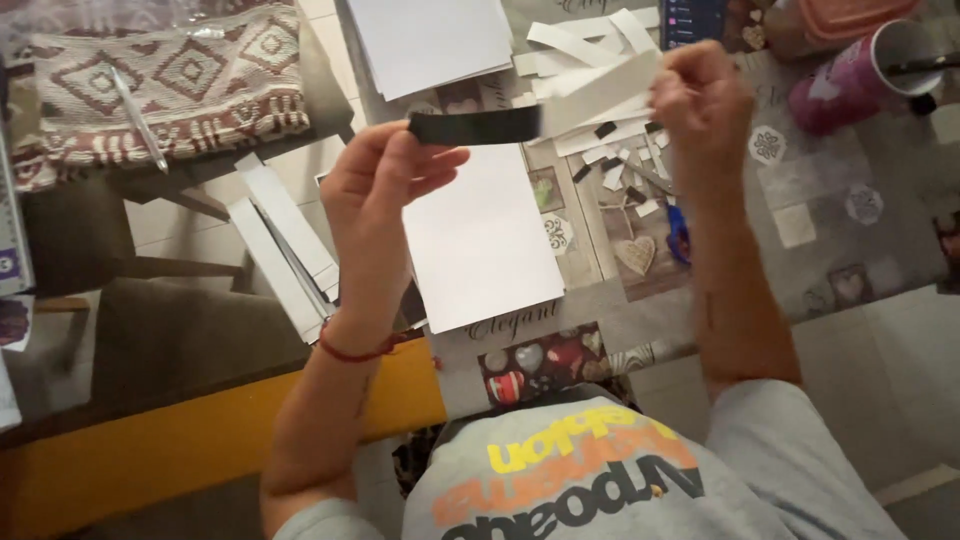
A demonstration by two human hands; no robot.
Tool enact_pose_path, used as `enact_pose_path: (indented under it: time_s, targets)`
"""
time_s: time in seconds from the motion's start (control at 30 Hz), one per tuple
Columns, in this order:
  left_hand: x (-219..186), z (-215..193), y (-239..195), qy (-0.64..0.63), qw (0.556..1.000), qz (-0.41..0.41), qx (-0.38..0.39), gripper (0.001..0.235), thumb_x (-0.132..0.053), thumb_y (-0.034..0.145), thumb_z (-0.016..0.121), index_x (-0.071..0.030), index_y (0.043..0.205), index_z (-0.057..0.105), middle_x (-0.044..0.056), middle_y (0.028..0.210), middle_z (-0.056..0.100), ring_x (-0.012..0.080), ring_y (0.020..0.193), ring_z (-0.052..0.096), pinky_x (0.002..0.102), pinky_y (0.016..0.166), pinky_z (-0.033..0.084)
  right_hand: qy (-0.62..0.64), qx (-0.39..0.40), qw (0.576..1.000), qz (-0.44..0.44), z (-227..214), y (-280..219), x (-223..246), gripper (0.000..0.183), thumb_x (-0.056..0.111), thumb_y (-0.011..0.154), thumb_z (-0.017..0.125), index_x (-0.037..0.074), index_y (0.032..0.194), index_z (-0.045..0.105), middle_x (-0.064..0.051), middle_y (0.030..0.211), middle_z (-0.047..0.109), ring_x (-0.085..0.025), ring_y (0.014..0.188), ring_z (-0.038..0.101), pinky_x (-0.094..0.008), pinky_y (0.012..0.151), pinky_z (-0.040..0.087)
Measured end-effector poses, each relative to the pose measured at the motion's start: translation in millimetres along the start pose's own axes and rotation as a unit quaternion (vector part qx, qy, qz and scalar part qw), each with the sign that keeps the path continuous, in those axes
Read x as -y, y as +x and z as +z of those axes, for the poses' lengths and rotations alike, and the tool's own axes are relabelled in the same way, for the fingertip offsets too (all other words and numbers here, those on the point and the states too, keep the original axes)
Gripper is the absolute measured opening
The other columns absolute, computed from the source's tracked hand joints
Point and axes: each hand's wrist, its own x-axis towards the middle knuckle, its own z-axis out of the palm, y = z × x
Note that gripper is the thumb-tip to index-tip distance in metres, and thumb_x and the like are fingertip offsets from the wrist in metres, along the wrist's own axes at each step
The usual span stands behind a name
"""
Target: Cutting paper strips with scissors and attaching them to white cards for a craft project.
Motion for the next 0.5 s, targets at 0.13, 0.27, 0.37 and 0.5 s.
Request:
enact_pose_path:
  time_s: [0.13,0.27,0.37,0.5]
  targets:
    - [0.7,-5.3,2.1,0.007,1.000,0.021,0.001,0.020,-0.023,0.116,0.060,-0.007,0.123,0.068,0.013,0.112,0.081,0.0297,0.100,0.085,0.036,0.085,0.075,-0.027,-0.012,0.993,0.116,-34.4,-9.2,-57.1,0.012,0.004,0.112,0.051,0.013,0.109,0.058,0.002,0.098,0.061,-0.006,0.079,0.055,-0.013,0.067,0.053]
    - [1.2,-9.2,4.1,0.009,1.000,0.018,0.008,0.020,-0.025,0.115,0.060,-0.008,0.122,0.068,0.011,0.104,0.080,0.0268,0.093,0.085,0.034,0.079,0.074,-0.360,0.034,0.927,0.101,-53.3,-19.1,-126.5,0.010,0.015,0.116,0.065,0.014,0.109,0.072,-0.004,0.096,0.071,-0.018,0.079,0.064,-0.033,0.063,0.054]
    - [0.2,-11.7,4.6,0.027,0.999,0.018,0.034,0.020,-0.025,0.116,0.061,-0.009,0.126,0.069,0.009,0.102,0.078,0.0246,0.094,0.084,0.031,0.076,0.071,-0.550,0.007,0.835,-0.007,-53.9,-18.9,-124.8,0.010,0.018,0.112,0.077,0.015,0.121,0.080,-0.006,0.101,0.078,-0.021,0.080,0.071,-0.036,0.063,0.058]
    - [-8.0,-14.6,2.4,0.099,0.990,0.050,0.090,0.018,-0.015,0.119,0.060,-0.008,0.132,0.071,0.004,0.087,0.069,0.0111,0.078,0.067,0.022,0.065,0.054,-0.357,0.037,0.932,-0.058,-24.8,-17.9,-47.9,0.018,0.009,0.120,0.068,0.002,0.137,0.072,-0.018,0.110,0.075,-0.026,0.082,0.069,-0.039,0.072,0.060]
